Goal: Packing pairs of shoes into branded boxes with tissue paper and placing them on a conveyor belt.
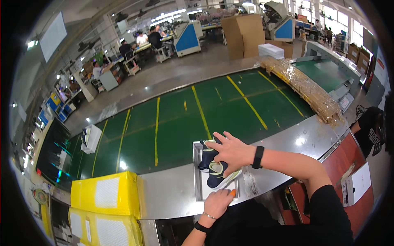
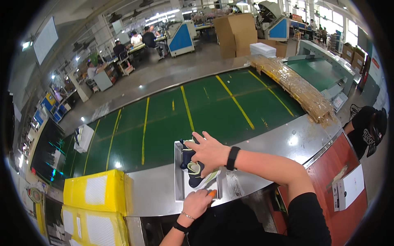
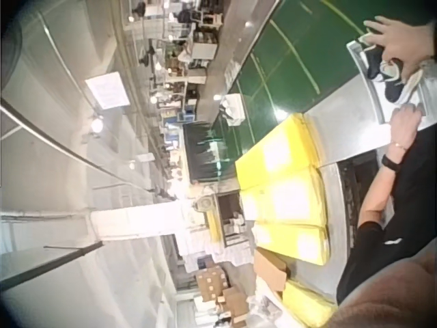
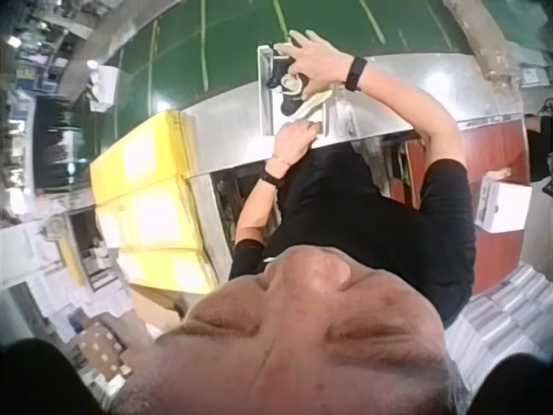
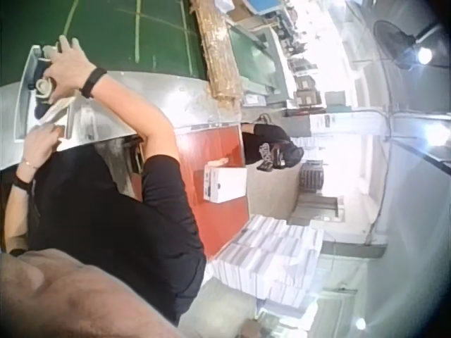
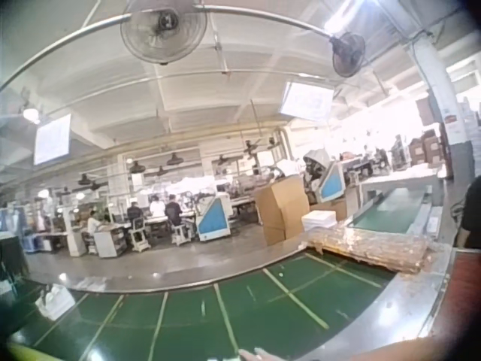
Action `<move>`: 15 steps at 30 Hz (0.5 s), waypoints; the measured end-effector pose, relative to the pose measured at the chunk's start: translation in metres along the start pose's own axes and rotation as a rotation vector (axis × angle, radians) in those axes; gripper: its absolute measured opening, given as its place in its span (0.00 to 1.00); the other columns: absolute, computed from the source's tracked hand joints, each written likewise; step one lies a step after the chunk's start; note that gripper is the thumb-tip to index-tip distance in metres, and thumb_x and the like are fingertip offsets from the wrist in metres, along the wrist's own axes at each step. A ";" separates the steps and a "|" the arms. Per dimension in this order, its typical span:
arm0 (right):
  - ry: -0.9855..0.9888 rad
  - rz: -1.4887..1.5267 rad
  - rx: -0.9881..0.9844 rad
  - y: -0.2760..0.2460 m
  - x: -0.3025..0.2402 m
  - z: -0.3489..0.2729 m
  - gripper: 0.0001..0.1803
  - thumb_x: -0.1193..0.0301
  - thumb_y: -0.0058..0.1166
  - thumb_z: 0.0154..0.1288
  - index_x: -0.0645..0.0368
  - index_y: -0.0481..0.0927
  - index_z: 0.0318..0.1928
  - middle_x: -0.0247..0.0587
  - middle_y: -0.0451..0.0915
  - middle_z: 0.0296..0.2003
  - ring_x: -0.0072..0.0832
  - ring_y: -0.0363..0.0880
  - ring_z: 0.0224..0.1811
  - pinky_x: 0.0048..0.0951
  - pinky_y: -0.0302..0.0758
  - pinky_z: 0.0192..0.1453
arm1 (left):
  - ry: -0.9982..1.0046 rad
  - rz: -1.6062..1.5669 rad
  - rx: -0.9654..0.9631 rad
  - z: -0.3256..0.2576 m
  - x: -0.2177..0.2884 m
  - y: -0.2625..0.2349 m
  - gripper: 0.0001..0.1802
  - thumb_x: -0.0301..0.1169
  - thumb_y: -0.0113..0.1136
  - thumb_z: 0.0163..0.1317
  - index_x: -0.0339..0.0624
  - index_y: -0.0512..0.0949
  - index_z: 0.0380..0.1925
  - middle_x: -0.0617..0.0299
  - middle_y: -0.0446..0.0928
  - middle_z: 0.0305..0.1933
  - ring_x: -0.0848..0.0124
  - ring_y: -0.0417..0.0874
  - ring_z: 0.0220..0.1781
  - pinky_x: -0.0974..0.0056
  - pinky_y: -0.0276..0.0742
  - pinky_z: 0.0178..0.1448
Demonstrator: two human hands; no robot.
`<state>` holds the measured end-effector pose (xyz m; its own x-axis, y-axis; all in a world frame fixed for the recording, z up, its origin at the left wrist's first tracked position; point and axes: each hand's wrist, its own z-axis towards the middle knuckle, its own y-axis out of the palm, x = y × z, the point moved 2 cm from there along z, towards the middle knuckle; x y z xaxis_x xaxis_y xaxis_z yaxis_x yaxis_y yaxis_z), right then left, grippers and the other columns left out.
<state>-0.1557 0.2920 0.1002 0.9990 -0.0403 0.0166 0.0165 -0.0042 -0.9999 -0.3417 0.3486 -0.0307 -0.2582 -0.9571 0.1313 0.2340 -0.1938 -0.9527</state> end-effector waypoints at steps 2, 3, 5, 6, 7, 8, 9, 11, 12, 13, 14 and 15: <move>0.035 -0.001 -0.030 -0.004 0.005 0.007 0.28 0.44 0.72 0.39 0.43 0.90 0.41 0.44 0.68 0.69 0.62 0.58 0.73 0.64 0.59 0.69 | -0.043 -0.058 0.009 0.000 0.004 -0.003 0.09 0.33 0.61 0.55 0.50 0.80 0.37 0.64 0.74 0.32 0.64 0.80 0.37 0.58 0.74 0.34; 0.056 -0.065 -0.069 -0.005 0.008 0.012 0.32 0.39 0.70 0.36 0.41 0.90 0.42 0.43 0.74 0.62 0.56 0.69 0.65 0.57 0.63 0.64 | -0.033 -0.044 0.011 0.000 0.006 -0.003 0.09 0.33 0.61 0.55 0.50 0.80 0.37 0.64 0.74 0.32 0.64 0.80 0.37 0.58 0.74 0.34; 0.101 -0.034 -0.213 -0.005 0.015 0.024 0.33 0.38 0.70 0.35 0.40 0.90 0.42 0.41 0.77 0.57 0.53 0.73 0.61 0.53 0.64 0.61 | -0.022 -0.060 0.021 0.001 0.007 -0.004 0.10 0.33 0.63 0.54 0.51 0.81 0.38 0.64 0.74 0.32 0.64 0.80 0.37 0.58 0.74 0.34; 0.132 0.002 -0.374 -0.006 0.016 0.031 0.34 0.37 0.70 0.34 0.40 0.90 0.42 0.39 0.80 0.52 0.49 0.76 0.56 0.49 0.65 0.58 | -0.018 -0.048 0.021 0.000 0.006 -0.003 0.10 0.33 0.63 0.54 0.51 0.81 0.38 0.64 0.74 0.32 0.64 0.80 0.37 0.58 0.74 0.34; 0.085 -0.039 -0.389 -0.005 0.016 0.038 0.32 0.36 0.70 0.35 0.40 0.91 0.39 0.34 0.81 0.41 0.42 0.77 0.48 0.45 0.64 0.54 | -0.012 -0.047 -0.009 -0.001 0.004 0.000 0.11 0.32 0.60 0.57 0.51 0.80 0.42 0.65 0.75 0.33 0.65 0.81 0.37 0.59 0.75 0.35; 0.090 -0.041 -0.379 -0.005 0.017 0.034 0.32 0.36 0.70 0.35 0.40 0.91 0.39 0.34 0.81 0.41 0.42 0.77 0.48 0.45 0.64 0.54 | -0.005 -0.048 -0.039 -0.001 0.002 0.002 0.13 0.31 0.57 0.60 0.51 0.79 0.46 0.65 0.76 0.35 0.66 0.81 0.37 0.59 0.76 0.35; 0.074 -0.055 -0.254 -0.009 0.015 0.029 0.30 0.36 0.69 0.36 0.41 0.91 0.37 0.33 0.81 0.40 0.41 0.77 0.48 0.45 0.65 0.54 | -0.028 -0.044 -0.075 -0.001 0.000 0.001 0.14 0.31 0.58 0.59 0.52 0.79 0.47 0.66 0.77 0.35 0.66 0.81 0.37 0.59 0.76 0.35; 0.067 -0.065 0.081 -0.022 0.018 -0.002 0.28 0.36 0.69 0.38 0.44 0.90 0.30 0.32 0.81 0.39 0.39 0.75 0.45 0.44 0.65 0.53 | -0.023 -0.009 -0.069 0.002 0.001 -0.004 0.15 0.31 0.58 0.59 0.52 0.79 0.47 0.66 0.77 0.36 0.66 0.81 0.38 0.59 0.76 0.36; 0.122 -0.035 0.213 -0.030 0.022 -0.025 0.27 0.37 0.70 0.38 0.45 0.89 0.29 0.32 0.81 0.41 0.39 0.74 0.44 0.42 0.66 0.53 | -0.016 0.013 -0.069 0.005 0.002 -0.004 0.15 0.30 0.58 0.58 0.52 0.79 0.47 0.66 0.77 0.36 0.66 0.81 0.38 0.59 0.76 0.36; 0.156 0.027 0.306 -0.031 0.026 -0.041 0.27 0.38 0.70 0.39 0.47 0.88 0.28 0.33 0.80 0.42 0.39 0.75 0.42 0.39 0.67 0.52 | -0.039 0.019 -0.084 0.003 -0.002 -0.002 0.14 0.29 0.57 0.58 0.52 0.79 0.46 0.67 0.78 0.37 0.66 0.81 0.40 0.59 0.75 0.38; 0.192 0.118 0.319 -0.032 0.030 -0.057 0.28 0.38 0.70 0.40 0.49 0.88 0.27 0.34 0.80 0.44 0.39 0.75 0.42 0.36 0.70 0.49 | -0.063 0.016 -0.078 0.001 -0.006 -0.002 0.14 0.29 0.57 0.58 0.52 0.79 0.46 0.67 0.78 0.37 0.66 0.81 0.40 0.59 0.75 0.38; 0.235 0.213 0.398 -0.028 0.033 -0.077 0.29 0.38 0.71 0.39 0.50 0.86 0.27 0.35 0.78 0.36 0.39 0.74 0.39 0.37 0.70 0.44 | -0.036 -0.010 -0.053 0.002 -0.006 -0.003 0.14 0.29 0.57 0.58 0.51 0.79 0.45 0.67 0.78 0.37 0.66 0.81 0.41 0.59 0.75 0.38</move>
<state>-0.1263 0.2134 0.1292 0.9466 -0.2230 -0.2329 -0.1264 0.4079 -0.9042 -0.3392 0.3548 -0.0286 -0.2258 -0.9626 0.1496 0.1811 -0.1923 -0.9645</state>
